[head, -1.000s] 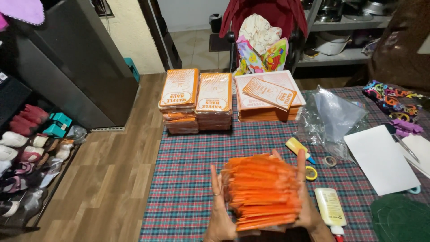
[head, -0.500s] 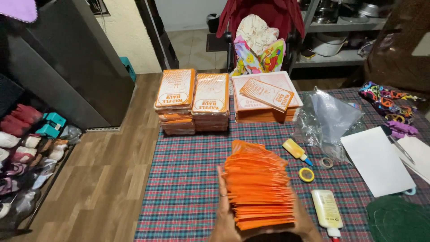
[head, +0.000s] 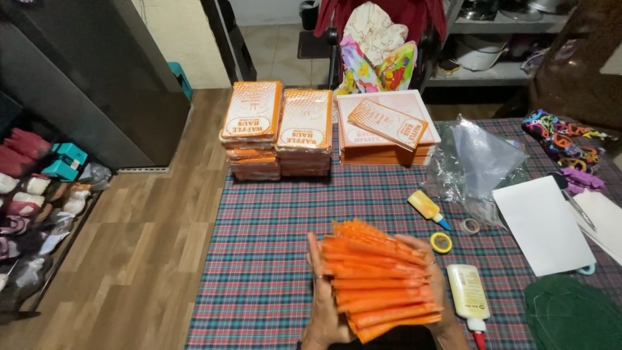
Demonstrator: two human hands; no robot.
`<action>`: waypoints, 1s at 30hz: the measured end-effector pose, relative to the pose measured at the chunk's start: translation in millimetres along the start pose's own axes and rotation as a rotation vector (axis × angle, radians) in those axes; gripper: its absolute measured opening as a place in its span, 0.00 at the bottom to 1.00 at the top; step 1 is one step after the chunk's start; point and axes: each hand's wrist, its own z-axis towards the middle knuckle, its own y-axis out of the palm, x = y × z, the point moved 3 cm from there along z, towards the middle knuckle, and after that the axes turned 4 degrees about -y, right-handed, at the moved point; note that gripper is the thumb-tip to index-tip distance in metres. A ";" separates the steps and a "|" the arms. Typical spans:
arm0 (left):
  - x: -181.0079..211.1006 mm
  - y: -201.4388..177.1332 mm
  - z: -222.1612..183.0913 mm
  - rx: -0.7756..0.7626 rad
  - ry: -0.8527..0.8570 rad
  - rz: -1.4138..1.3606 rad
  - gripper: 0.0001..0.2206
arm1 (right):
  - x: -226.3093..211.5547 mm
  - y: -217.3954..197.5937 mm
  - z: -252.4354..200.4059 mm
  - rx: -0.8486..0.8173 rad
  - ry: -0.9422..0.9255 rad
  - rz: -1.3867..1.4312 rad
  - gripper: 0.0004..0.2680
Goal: The person aligns and stacks a group of paper bags by hand, then places the stack into a large plastic bag and secures it with adhesive tape.
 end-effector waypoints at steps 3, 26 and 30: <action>-3.6 -4.4 4.7 0.014 -0.382 -0.243 0.61 | -7.1 -10.9 -0.9 -0.047 0.012 -0.051 0.52; 21.2 -0.4 15.3 -0.063 -0.234 -0.243 0.51 | -47.5 42.3 19.7 -0.636 -0.453 -1.596 0.52; 18.0 -0.8 11.4 -0.066 -0.283 -0.272 0.59 | -65.8 48.6 38.0 -0.438 -0.387 -1.576 0.58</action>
